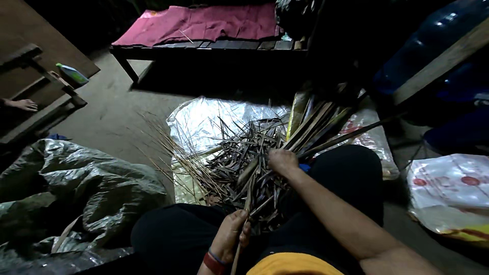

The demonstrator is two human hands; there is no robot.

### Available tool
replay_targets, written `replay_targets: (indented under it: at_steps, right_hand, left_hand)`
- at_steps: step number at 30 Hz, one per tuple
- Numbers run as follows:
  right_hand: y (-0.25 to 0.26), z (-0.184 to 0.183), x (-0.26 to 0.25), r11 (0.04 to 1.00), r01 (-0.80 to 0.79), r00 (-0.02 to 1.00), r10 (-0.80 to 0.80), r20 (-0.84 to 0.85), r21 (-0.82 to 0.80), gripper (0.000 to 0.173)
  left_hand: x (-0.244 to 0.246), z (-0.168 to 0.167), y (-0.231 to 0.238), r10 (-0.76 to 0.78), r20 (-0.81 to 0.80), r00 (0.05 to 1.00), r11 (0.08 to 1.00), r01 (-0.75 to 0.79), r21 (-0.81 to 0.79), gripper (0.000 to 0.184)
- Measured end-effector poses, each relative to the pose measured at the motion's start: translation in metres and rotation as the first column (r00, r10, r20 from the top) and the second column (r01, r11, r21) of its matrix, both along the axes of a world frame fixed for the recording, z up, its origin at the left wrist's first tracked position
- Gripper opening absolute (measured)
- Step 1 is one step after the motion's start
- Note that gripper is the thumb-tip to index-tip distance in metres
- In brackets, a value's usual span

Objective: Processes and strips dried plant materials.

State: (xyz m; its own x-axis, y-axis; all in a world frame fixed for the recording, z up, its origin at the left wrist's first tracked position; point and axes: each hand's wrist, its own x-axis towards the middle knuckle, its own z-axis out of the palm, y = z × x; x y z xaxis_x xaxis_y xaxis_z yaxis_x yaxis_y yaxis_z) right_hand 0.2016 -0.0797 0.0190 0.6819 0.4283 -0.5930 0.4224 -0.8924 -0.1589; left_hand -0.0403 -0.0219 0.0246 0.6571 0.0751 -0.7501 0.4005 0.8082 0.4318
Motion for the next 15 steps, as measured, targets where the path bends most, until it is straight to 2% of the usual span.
replay_targets:
  at_steps: [4, 6, 7, 9, 11, 13, 15]
  right_hand:
    - [-0.01, -0.003, 0.027, 0.969, 0.225, 0.971, -0.231, 0.056, 0.1, 0.037]
    - [-0.014, 0.0, 0.028, 0.927, 0.303, 0.953, -0.301, -0.044, 0.22, 0.036]
    - [-0.016, 0.002, 0.022, 0.904, 0.324, 0.945, -0.292, -0.151, 0.278, 0.037]
    - [-0.021, 0.008, -0.005, 0.9, 0.307, 0.902, -0.172, -0.396, 0.308, 0.047]
    - [-0.023, 0.01, -0.035, 0.916, 0.238, 0.831, -0.021, -0.555, 0.322, 0.042]
    - [-0.023, 0.003, -0.048, 0.887, 0.265, 0.795, 0.019, -0.606, 0.377, 0.026]
    - [-0.022, 0.005, -0.038, 0.832, 0.369, 0.822, -0.084, -0.564, 0.414, 0.026]
  left_hand:
    - [0.002, -0.001, -0.001, -0.044, -0.028, 0.999, 0.993, 0.047, 0.104, 0.026]
    - [0.007, -0.002, 0.001, -0.055, -0.068, 0.996, 0.985, 0.065, 0.158, 0.022]
    - [0.011, -0.003, 0.002, -0.055, -0.086, 0.995, 0.981, 0.07, 0.181, 0.021]
    - [0.022, -0.003, 0.003, -0.063, -0.107, 0.992, 0.971, 0.086, 0.222, 0.019]
    - [0.032, -0.003, 0.005, -0.088, -0.103, 0.991, 0.962, 0.111, 0.248, 0.019]
    - [0.034, -0.003, 0.004, -0.133, -0.08, 0.988, 0.96, 0.149, 0.237, 0.022]
    - [0.026, -0.003, 0.006, -0.212, -0.041, 0.977, 0.949, 0.215, 0.232, 0.029]
